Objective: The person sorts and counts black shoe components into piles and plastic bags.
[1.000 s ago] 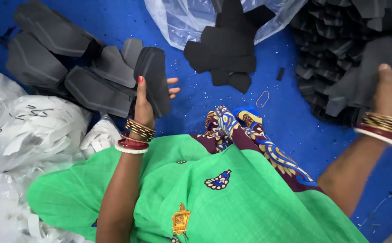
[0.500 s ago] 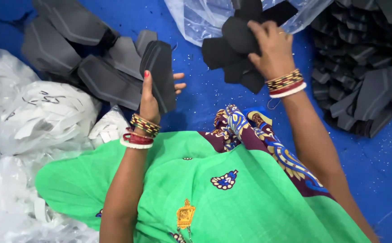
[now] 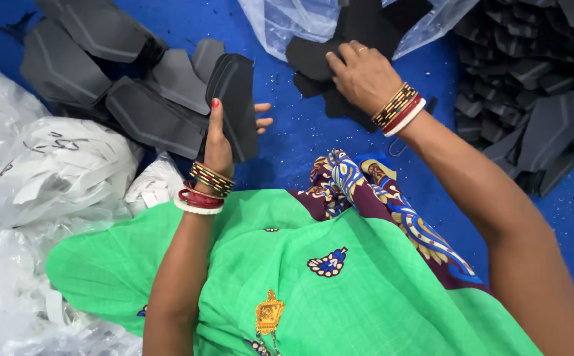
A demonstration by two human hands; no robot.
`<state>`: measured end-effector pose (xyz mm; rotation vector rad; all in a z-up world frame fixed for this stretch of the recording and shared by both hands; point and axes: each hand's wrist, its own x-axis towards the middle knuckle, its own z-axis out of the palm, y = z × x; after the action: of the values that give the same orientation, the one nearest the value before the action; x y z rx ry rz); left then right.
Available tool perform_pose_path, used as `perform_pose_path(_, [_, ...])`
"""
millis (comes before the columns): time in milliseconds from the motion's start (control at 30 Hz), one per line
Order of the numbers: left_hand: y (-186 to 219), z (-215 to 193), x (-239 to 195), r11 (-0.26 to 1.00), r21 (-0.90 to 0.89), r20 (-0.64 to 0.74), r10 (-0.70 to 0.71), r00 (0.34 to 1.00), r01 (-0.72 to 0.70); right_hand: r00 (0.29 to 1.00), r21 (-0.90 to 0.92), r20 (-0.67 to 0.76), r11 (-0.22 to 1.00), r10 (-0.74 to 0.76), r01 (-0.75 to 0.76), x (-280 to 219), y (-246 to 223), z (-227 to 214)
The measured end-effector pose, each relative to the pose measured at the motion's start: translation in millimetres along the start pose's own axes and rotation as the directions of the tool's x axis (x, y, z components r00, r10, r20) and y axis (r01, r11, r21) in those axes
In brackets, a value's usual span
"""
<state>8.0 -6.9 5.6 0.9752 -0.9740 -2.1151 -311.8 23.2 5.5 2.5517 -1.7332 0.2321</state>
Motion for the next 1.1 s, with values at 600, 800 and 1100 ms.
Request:
perform_pose_path(600, [-9, 1, 5, 1.000, 0.013, 0.044, -0.018, 0.999, 0.017, 0.827, 0.211, -0.121, 0.829, 0.548, -0.518, -117, -9, -56])
perform_pose_path(800, [-7, -9, -4, 1.000, 0.002, -0.009, -0.009, 1.000, 0.009, 0.826, 0.290, 0.085, 0.779, 0.558, -0.556, -72, -9, -11])
perform_pose_path(1100, [0, 9, 2, 1.000, 0.006, 0.021, 0.007, 1.000, -0.007, 0.669, 0.119, -0.163, 0.688, 0.725, -0.716, -45, -54, 22])
